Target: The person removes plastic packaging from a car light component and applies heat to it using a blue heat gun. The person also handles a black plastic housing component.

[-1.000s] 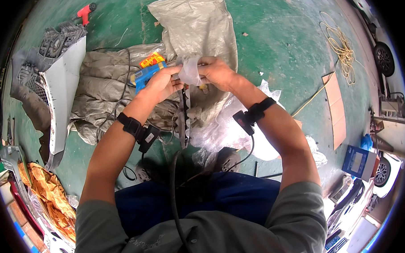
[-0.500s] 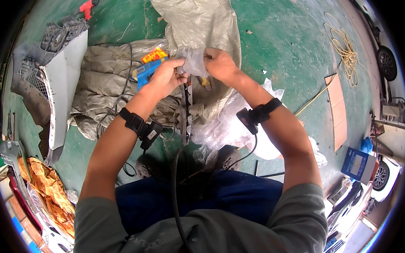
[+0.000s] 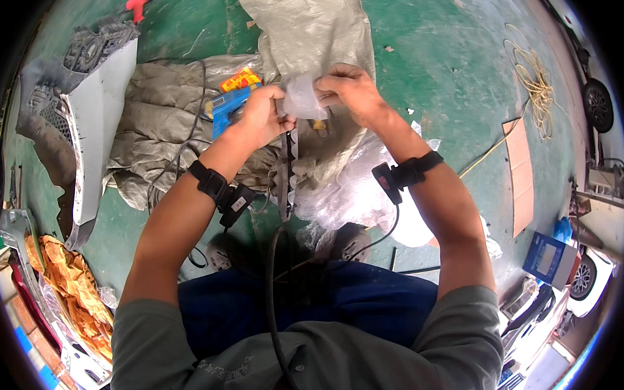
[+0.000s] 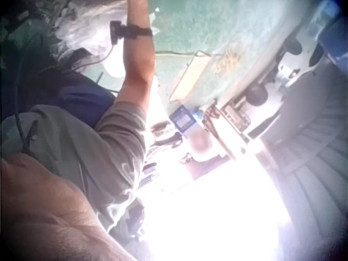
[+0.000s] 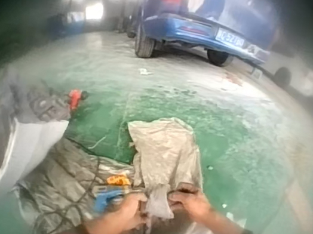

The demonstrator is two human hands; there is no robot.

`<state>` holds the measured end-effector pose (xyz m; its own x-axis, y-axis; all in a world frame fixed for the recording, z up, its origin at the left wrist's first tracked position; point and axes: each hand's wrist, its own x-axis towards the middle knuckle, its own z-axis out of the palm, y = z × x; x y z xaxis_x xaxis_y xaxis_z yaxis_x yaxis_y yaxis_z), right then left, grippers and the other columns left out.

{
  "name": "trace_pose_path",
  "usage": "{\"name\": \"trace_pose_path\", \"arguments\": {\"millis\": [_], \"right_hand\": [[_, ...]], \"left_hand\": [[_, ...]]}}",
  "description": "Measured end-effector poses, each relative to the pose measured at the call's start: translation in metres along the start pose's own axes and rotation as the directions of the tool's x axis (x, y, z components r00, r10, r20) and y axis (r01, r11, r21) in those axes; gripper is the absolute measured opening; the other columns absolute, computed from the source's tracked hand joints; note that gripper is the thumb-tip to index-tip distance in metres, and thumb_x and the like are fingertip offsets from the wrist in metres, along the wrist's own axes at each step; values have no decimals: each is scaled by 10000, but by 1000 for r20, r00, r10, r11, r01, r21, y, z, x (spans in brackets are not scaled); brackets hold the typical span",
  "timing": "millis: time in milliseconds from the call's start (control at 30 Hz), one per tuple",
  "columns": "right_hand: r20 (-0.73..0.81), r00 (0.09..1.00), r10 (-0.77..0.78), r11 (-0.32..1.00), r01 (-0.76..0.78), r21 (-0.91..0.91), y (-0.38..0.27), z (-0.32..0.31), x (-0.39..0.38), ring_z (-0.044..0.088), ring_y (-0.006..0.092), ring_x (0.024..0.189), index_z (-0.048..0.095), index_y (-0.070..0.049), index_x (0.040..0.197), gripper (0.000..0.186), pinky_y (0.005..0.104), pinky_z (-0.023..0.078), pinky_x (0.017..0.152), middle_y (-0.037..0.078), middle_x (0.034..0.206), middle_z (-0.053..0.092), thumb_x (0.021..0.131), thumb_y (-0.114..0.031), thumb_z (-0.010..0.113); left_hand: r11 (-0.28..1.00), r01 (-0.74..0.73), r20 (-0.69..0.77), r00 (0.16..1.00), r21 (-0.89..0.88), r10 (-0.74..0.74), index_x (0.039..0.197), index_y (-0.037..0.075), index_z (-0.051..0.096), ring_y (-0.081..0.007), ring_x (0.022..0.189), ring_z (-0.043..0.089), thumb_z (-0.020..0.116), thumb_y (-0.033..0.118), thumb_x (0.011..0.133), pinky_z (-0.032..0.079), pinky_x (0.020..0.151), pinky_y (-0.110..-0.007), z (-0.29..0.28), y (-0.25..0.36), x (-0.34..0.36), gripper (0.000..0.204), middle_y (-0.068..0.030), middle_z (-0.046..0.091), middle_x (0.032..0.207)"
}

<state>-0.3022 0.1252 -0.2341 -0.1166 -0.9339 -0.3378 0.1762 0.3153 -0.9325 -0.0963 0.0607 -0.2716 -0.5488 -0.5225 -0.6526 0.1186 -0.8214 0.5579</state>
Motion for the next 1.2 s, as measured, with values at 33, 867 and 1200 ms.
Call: {"name": "trace_pose_path", "arguments": {"millis": [33, 867, 1200], "right_hand": [[9, 999, 32, 997, -33, 71, -3, 3, -3, 692, 210, 892, 670, 28, 961, 116, 332, 582, 791, 125, 1001, 694, 902, -71, 662], [55, 993, 109, 885, -72, -459, -25, -34, -42, 534, 93, 699, 681, 31, 1052, 284, 273, 430, 606, 24, 810, 624, 883, -194, 716], [-232, 958, 167, 976, -194, -101, 11, -63, -28, 464, 77, 602, 619, -22, 868, 94, 248, 321, 496, 15, 732, 547, 872, -109, 657]], "left_hand": [[1000, 17, -22, 1000, 15, -17, 1022, 45, 590, -206, 719, 532, 494, 248, 894, 436, 640, -351, -2, -1, 4, 259, -81, 619, 887], [985, 175, 207, 963, 10, -173, 1122, 92, 634, -166, 745, 581, 401, 325, 960, 414, 588, -296, 42, -16, 34, 367, -58, 666, 967], [814, 5, -165, 980, 581, 112, 1003, 1, 675, -161, 764, 622, 506, 134, 903, 514, 676, -332, 41, -21, 52, 238, -74, 679, 917]]}}
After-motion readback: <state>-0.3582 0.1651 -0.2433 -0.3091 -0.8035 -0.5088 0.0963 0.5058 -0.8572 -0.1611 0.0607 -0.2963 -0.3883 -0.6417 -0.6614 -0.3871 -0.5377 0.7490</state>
